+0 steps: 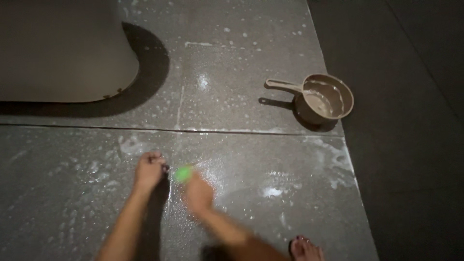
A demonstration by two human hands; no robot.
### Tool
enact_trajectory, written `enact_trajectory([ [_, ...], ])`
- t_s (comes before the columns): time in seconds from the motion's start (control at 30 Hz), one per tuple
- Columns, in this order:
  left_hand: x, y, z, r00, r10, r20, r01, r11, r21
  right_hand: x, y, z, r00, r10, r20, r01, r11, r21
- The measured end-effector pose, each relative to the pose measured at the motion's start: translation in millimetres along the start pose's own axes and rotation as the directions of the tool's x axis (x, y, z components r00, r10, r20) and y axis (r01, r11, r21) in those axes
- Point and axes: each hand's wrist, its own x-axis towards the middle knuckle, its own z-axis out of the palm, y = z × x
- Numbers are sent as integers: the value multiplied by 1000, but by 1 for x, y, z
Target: The person scrubs the bathroom floor with a green sponge and cleaning liquid, then rinses the area with a handheld shower hose. They move around the toilet and a small stool to reach different sections of the floor.
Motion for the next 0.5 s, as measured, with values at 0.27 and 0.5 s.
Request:
enact_trajectory([
  [0.27,-3,-37,-93,984,-127,-127,106,982,-159,62,48,-107,994,104,-21,-106,978,-179],
  [0.5,-39,4,-105,953,-302,-27,253,841,-479,68,52,-105,996,31,-83,-40,993,-109],
])
